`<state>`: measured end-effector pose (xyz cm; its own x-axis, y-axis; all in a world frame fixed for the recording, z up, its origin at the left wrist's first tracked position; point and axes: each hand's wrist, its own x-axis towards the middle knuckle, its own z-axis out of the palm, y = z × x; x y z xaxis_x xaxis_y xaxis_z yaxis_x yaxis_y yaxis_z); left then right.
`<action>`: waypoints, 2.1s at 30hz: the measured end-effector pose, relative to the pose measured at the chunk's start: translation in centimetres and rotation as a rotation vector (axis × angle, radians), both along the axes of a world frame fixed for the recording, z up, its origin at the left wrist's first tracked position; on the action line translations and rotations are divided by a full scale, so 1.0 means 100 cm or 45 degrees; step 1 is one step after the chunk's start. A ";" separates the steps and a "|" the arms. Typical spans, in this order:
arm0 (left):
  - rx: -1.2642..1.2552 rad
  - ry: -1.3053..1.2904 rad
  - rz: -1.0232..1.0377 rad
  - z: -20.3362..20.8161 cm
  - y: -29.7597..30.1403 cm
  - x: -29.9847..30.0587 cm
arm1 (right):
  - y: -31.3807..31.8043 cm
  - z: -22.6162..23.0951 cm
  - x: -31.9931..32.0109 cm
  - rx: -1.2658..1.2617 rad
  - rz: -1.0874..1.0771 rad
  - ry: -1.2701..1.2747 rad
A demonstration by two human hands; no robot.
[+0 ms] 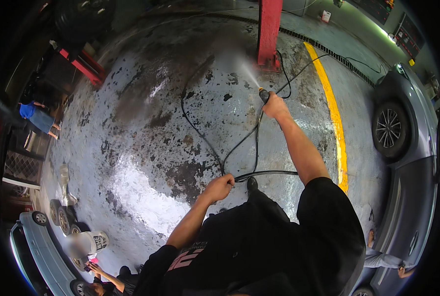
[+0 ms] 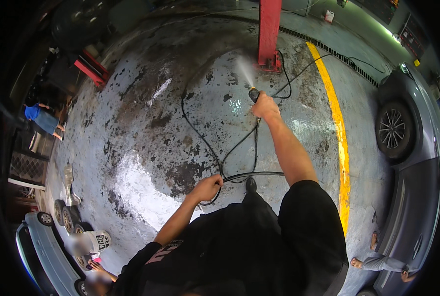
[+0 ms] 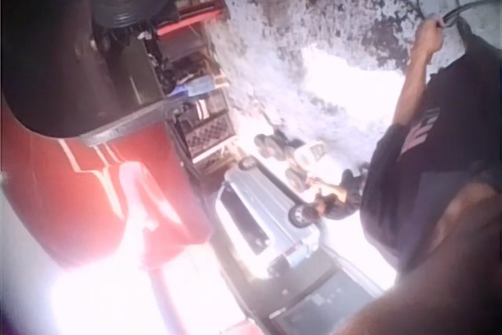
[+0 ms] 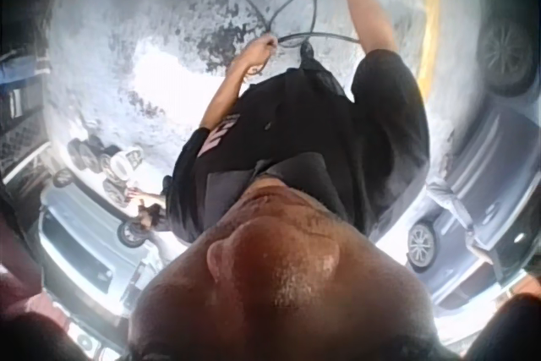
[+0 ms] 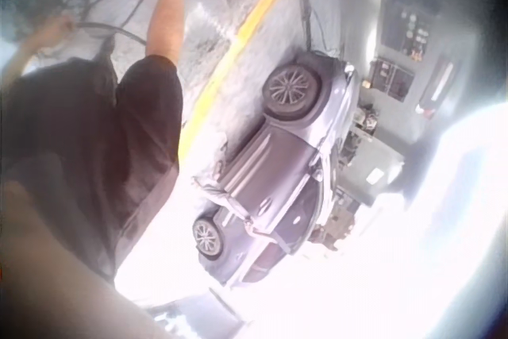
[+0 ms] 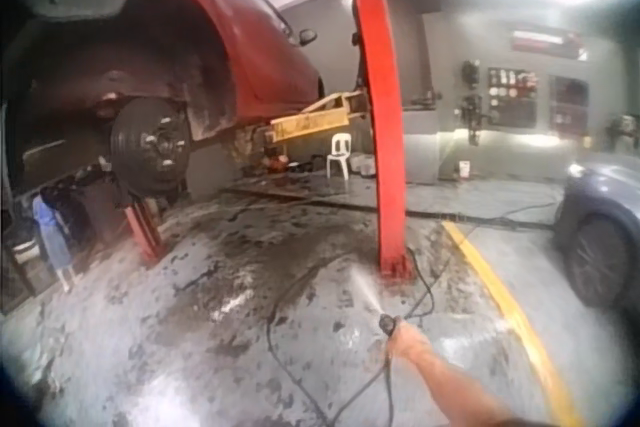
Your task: The person uses a high-pressure water spray gun to clean the concrete floor of a garage, moving around a red car lift and a silver car. They systematically spray the ground to remove dirt and grime, then briefly rinse the underside of a red car before walking to a workbench to fill a blue bucket with water.
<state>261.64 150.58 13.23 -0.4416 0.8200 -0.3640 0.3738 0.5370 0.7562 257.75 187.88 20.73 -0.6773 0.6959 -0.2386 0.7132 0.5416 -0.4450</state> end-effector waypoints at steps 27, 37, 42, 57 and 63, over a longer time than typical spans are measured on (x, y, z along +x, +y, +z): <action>0.087 -0.096 0.262 0.015 0.140 -0.041 | 0.200 0.014 -0.152 0.173 0.064 0.016; 0.139 -0.098 0.335 0.009 0.135 -0.040 | 0.181 0.014 -0.192 0.134 0.157 0.006; 0.087 -0.075 0.423 0.015 0.123 -0.037 | 0.112 0.019 -0.203 0.141 0.417 -0.111; -0.057 -0.055 0.724 0.007 0.045 -0.006 | -0.086 0.012 -0.235 -0.021 0.857 -0.115; -0.021 -0.045 0.717 0.007 0.052 -0.011 | -0.037 0.028 -0.243 0.050 0.726 -0.118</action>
<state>260.59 155.80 13.90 -0.7970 0.4552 -0.3970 0.0009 0.6582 0.7528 233.41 184.21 23.52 -0.9254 0.2365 -0.2961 0.3386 0.8667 -0.3663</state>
